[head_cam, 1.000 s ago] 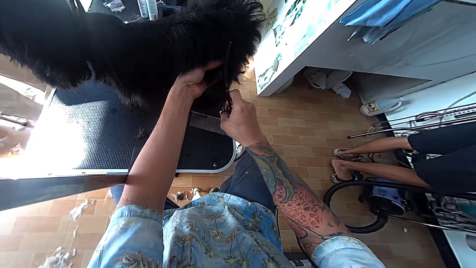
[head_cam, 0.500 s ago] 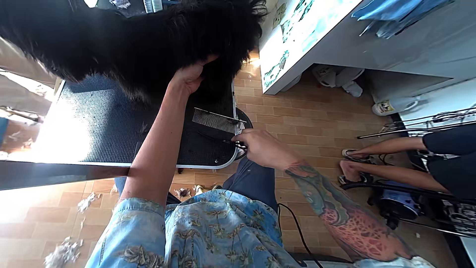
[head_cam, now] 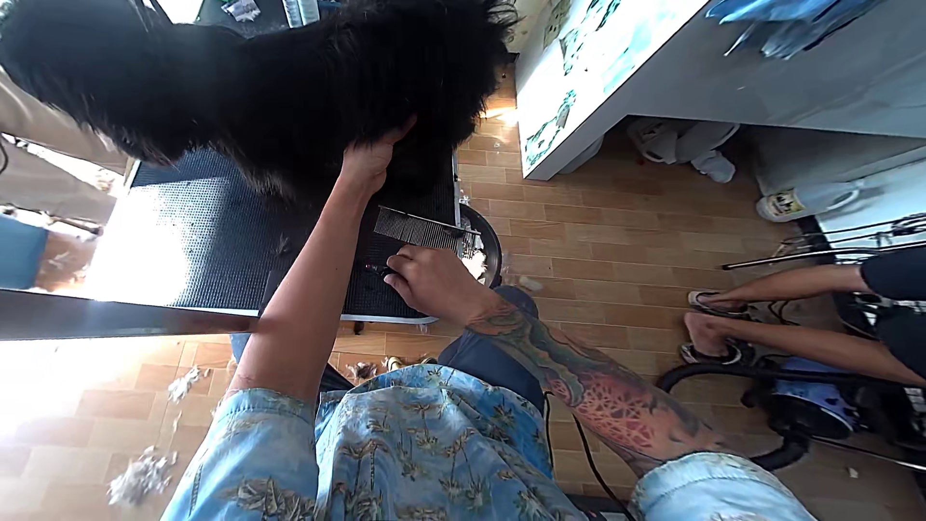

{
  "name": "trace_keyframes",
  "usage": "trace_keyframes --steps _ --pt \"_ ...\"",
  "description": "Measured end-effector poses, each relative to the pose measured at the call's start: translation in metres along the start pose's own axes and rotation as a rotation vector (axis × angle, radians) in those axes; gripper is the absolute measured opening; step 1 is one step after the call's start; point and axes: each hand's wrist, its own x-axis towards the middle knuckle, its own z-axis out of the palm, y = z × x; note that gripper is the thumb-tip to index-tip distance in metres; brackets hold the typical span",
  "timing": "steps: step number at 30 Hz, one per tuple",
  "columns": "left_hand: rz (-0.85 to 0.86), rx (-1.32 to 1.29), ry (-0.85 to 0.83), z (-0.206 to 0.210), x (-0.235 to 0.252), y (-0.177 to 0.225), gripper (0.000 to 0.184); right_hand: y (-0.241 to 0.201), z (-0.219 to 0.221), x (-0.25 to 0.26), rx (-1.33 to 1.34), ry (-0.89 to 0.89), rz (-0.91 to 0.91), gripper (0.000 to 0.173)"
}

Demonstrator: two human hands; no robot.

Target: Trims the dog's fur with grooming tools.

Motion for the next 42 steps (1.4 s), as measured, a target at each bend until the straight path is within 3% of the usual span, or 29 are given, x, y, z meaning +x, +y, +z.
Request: trace_keyframes --steps 4,8,15,17,20,22,25,28,30,33,38,42 --pt "0.000 -0.129 0.030 -0.005 -0.003 -0.006 0.020 0.019 0.000 -0.005 0.164 0.002 -0.015 0.034" --pt "0.000 -0.137 0.035 -0.007 -0.006 -0.011 0.028 0.030 0.002 -0.005 0.177 0.006 0.023 0.040" --pt "-0.075 -0.215 0.084 0.000 -0.025 -0.012 0.041 0.045 -0.014 -0.004 0.043 0.139 0.301 0.032" --pt "-0.091 -0.208 0.075 0.003 -0.030 -0.010 0.038 0.051 -0.017 -0.002 0.034 0.242 0.365 0.029" --pt "-0.095 -0.170 0.068 0.006 -0.031 -0.006 0.040 0.054 -0.024 0.009 0.063 0.576 0.312 0.024" --pt "-0.114 -0.138 0.049 0.007 -0.031 -0.001 0.043 0.052 -0.034 0.022 0.071 0.715 0.266 0.035" --pt "-0.138 -0.089 0.010 0.008 -0.029 0.005 0.041 0.057 -0.046 0.049 0.042 0.757 0.293 0.051" --pt "-0.148 -0.075 -0.039 0.003 -0.024 0.007 0.042 0.073 -0.047 0.067 0.043 0.820 0.255 0.022" --pt "-0.135 -0.091 -0.052 -0.001 -0.020 0.006 0.041 0.081 -0.046 0.067 0.039 0.862 0.208 0.015" --pt "-0.100 -0.167 -0.054 -0.005 -0.018 0.006 0.040 0.077 -0.040 0.051 0.055 0.839 0.250 0.015" --pt "-0.093 -0.251 0.018 -0.005 -0.012 0.000 0.044 0.065 -0.032 0.023 0.061 0.490 0.449 0.018" --pt "-0.116 -0.273 0.010 -0.003 -0.014 -0.003 0.039 0.060 -0.045 0.012 0.081 0.386 0.504 0.023"
